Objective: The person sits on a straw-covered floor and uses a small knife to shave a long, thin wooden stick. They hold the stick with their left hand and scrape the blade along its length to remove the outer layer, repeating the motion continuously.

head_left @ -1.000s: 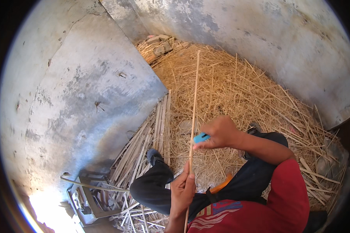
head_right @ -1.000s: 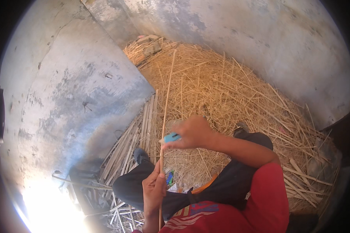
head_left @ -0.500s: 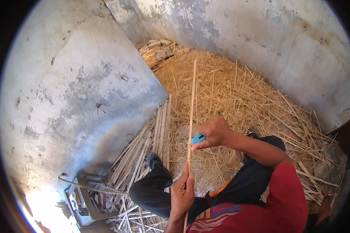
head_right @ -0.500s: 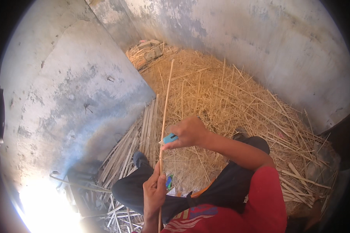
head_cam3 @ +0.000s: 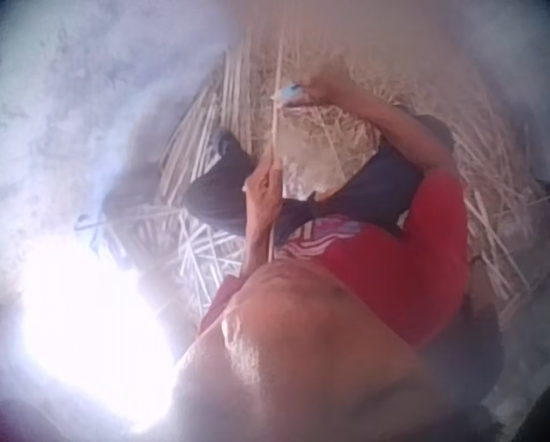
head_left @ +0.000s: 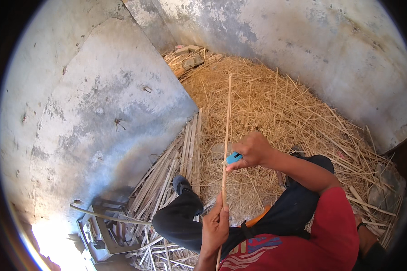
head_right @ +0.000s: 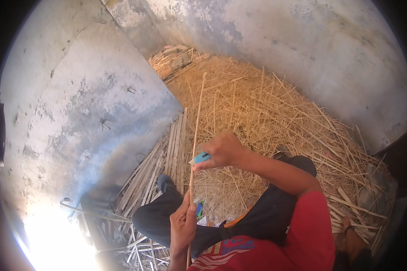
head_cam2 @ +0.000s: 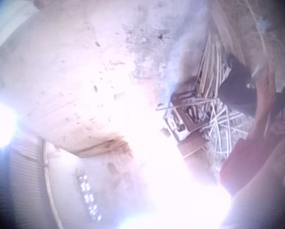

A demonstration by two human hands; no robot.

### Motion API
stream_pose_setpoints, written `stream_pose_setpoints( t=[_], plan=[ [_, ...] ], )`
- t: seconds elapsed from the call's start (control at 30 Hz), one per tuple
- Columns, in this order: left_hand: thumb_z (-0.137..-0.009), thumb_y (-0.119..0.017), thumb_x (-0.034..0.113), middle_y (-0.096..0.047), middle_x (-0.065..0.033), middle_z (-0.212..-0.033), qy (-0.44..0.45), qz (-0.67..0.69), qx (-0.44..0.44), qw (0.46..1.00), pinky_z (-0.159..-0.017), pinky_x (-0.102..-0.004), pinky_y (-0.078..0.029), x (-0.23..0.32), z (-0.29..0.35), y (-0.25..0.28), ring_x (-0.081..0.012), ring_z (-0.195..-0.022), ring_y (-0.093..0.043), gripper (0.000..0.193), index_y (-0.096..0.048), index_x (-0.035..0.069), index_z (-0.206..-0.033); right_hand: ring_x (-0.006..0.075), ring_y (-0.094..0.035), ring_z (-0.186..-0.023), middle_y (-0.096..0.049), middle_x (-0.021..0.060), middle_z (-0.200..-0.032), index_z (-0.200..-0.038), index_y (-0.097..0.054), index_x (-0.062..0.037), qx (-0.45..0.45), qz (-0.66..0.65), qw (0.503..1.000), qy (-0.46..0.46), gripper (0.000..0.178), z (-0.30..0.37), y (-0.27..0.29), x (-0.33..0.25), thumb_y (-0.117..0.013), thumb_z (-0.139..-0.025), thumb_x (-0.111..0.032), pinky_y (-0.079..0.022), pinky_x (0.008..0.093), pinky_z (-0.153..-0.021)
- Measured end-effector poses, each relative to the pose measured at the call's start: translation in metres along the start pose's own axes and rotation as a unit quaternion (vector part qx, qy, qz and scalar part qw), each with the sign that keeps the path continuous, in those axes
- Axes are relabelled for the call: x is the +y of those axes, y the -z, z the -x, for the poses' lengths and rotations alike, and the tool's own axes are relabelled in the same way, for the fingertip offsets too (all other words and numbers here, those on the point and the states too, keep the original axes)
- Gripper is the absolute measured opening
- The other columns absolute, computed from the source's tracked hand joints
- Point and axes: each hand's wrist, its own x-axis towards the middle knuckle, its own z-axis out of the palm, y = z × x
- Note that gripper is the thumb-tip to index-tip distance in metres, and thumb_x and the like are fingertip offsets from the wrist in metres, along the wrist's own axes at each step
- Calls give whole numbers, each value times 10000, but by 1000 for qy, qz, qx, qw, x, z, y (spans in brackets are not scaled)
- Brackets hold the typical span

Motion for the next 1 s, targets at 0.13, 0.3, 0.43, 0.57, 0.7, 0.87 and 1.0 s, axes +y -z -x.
stream_pose_setpoints(
  t=[0.13, 0.3, 0.43, 0.57, 0.7, 0.87, 1.0],
  plan=[
    [-975, -503, 84, -480, 47, -758, 14, -6, -6, 1000, -559, -158, -336, 9, 7, -4, -7, -655, -387, 441, -416, -39, -1389, 212, -517, -385, -505, 31, -453, -631, -643, -119, -43, 87, 979, -179, 693, -4, -5, 56, -524, -732, -795, -397, 347, -382],
    [-973, -503, 75, -510, 40, -800, 39, 38, 4, 999, -570, -158, -354, 0, 13, -1, -8, -675, -411, 439, -417, -43, -1387, 185, -495, -377, -470, 7, -441, -573, -556, -156, -31, 14, 994, -102, 687, 5, -7, 30, -461, -762, -810, -375, 350, -371],
    [-973, -503, 75, -510, 44, -815, 44, 37, -9, 998, -600, -157, -373, 1, 19, 4, -14, -707, -434, 436, -419, -54, -1382, 155, -462, -362, -442, -13, -432, -542, -513, -167, -2, 56, 996, -63, 699, 7, -4, 22, -408, -794, -810, -355, 338, -352],
    [-970, -512, 77, -506, 46, -831, 53, 3, -54, 997, -620, -152, -373, 1, 39, 6, -15, -727, -434, 443, -415, -68, -1377, 131, -367, -333, -383, -27, -412, -541, -520, -153, -32, 153, 965, -212, 757, 12, 11, 129, -317, -804, -833, -304, 295, -339],
    [-972, -518, 86, -500, 49, -828, 120, 47, -63, 990, -624, -140, -355, 1, 61, 12, -6, -727, -423, 444, -414, -74, -1373, 104, -350, -339, -339, -42, -401, -526, -500, -149, 14, 186, 965, -185, 778, 8, 33, 142, -288, -808, -842, -257, 274, -326],
    [-985, -507, 133, -435, 83, -689, 118, 63, -76, 988, -515, -154, -292, -7, 65, 13, 14, -593, -367, 460, -405, -16, -1407, 104, -342, -336, -346, -44, -411, -543, -462, -161, 22, 191, 967, -168, 757, 19, 28, 168, -295, -795, -855, -244, 284, -319],
    [-991, -497, 131, -447, 78, -713, 162, 109, -88, 977, -529, -152, -308, 2, 60, 14, 9, -616, -378, 458, -394, -44, -1401, 90, -367, -382, -360, -45, -443, -536, -404, -171, -9, 215, 965, -149, 723, 25, 26, 188, -314, -814, -833, -257, 293, -335]
  ],
)
